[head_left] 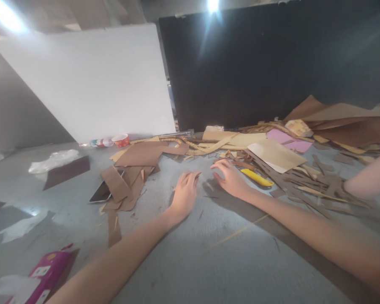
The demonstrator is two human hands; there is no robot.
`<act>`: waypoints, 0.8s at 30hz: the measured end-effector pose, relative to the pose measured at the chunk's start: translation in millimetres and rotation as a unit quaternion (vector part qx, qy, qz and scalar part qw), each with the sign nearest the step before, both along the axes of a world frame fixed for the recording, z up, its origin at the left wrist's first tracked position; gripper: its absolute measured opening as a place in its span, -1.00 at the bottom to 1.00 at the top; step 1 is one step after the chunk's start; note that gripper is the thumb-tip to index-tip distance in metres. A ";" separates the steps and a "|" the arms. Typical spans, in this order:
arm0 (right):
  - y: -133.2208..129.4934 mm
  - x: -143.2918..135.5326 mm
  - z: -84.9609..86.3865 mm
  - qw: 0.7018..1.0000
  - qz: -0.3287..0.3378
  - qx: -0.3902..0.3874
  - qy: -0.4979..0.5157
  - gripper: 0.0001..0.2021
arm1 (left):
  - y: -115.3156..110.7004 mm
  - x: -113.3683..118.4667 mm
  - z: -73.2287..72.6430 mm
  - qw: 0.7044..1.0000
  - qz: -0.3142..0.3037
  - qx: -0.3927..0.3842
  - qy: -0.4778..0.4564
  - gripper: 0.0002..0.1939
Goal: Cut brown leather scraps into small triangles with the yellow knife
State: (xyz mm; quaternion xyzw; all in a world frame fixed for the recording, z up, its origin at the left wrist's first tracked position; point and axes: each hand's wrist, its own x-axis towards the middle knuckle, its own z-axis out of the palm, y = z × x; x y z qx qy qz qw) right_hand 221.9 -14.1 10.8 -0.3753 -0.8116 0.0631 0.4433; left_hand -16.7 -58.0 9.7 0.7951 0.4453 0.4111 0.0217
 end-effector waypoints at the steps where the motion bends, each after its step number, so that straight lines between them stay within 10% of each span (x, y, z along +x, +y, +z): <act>1: 8.3 5.8 -5.4 0.999 -0.024 0.012 -0.038 -0.79 | 2.4 -0.6 -0.5 1.000 0.013 -0.001 0.014 -0.61; 11: 27.5 13.4 -26.5 0.959 -0.140 -0.105 -0.221 -0.53 | 4.6 3.3 -0.4 0.996 0.041 -0.043 0.067 -0.59; 24: 26.0 16.8 -22.8 0.990 -0.100 -0.081 -0.062 -0.96 | 15.2 -12.7 9.2 0.979 0.124 0.023 0.162 -0.48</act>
